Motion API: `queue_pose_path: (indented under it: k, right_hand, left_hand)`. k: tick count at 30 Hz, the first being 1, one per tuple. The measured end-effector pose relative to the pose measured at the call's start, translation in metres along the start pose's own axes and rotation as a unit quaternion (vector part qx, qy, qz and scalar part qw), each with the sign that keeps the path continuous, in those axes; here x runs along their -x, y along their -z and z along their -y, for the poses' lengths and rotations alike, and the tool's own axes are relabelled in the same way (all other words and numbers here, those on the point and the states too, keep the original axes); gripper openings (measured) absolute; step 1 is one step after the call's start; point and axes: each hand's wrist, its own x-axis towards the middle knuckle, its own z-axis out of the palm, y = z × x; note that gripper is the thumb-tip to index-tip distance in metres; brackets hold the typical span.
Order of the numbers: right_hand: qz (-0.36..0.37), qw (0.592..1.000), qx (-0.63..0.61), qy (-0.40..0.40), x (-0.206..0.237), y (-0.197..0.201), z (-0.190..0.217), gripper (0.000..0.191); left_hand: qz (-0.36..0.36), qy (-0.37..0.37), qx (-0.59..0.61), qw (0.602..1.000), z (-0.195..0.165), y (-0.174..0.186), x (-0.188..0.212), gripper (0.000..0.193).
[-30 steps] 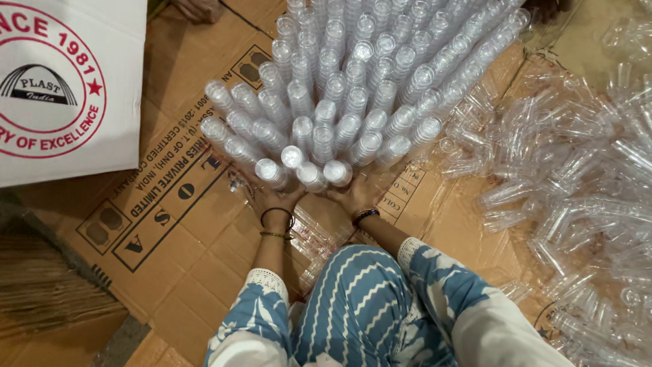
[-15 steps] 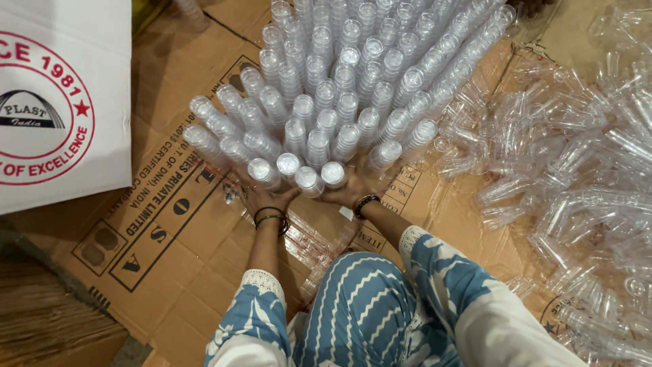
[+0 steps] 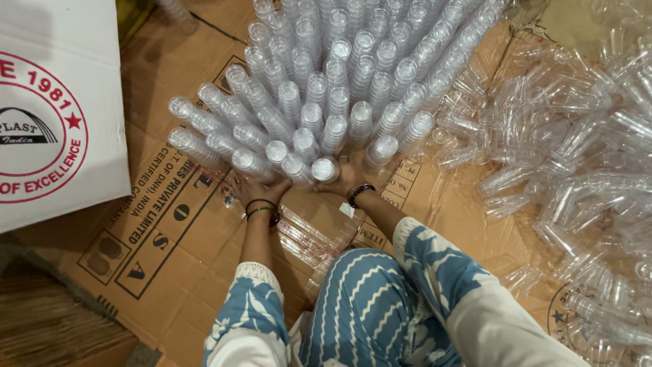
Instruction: The person sits on the floor and nests clear plastic cups one at a time into a tall stack, repeatedly picking loose cups from a pile and pressing them into the stack in hand. The person then places the finished stacks onto a large pile of completed stacks on the cardboard-covered floor.
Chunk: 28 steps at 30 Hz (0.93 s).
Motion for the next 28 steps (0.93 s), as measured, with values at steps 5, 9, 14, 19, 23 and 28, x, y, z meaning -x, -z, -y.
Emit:
queue_pose_path:
  k: [5, 9, 14, 19, 23, 28]
  right_hand:
    - [-0.05, 0.997, -0.011, -0.052, 0.023, 0.002, 0.005, 0.118]
    - [-0.031, 0.995, -0.054, -0.075, 0.037, 0.001, 0.003, 0.108]
    - [-0.054, 0.991, -0.114, -0.054, 0.025, -0.003, 0.005, 0.12]
    - [-0.059, 0.998, 0.001, -0.009, 0.004, 0.007, 0.015, 0.143]
    - [-0.032, 0.999, 0.026, -0.016, -0.001, 0.021, 0.03, 0.139]
    - [-0.017, 0.996, -0.061, -0.064, 0.028, 0.052, 0.039, 0.148]
  left_hand:
    - [-0.1, -0.02, 0.13, 0.986, 0.005, -0.006, 0.011, 0.152]
    - [-0.101, -0.011, 0.159, 0.982, 0.004, -0.024, 0.04, 0.17]
    - [-0.115, 0.027, 0.155, 0.981, -0.019, -0.046, 0.057, 0.173]
    - [-0.093, 0.1, 0.151, 0.979, -0.031, -0.041, 0.037, 0.179]
    - [-0.104, 0.084, 0.181, 0.974, -0.029, -0.033, 0.03, 0.182]
    - [-0.106, 0.073, 0.206, 0.97, -0.023, -0.024, 0.018, 0.181]
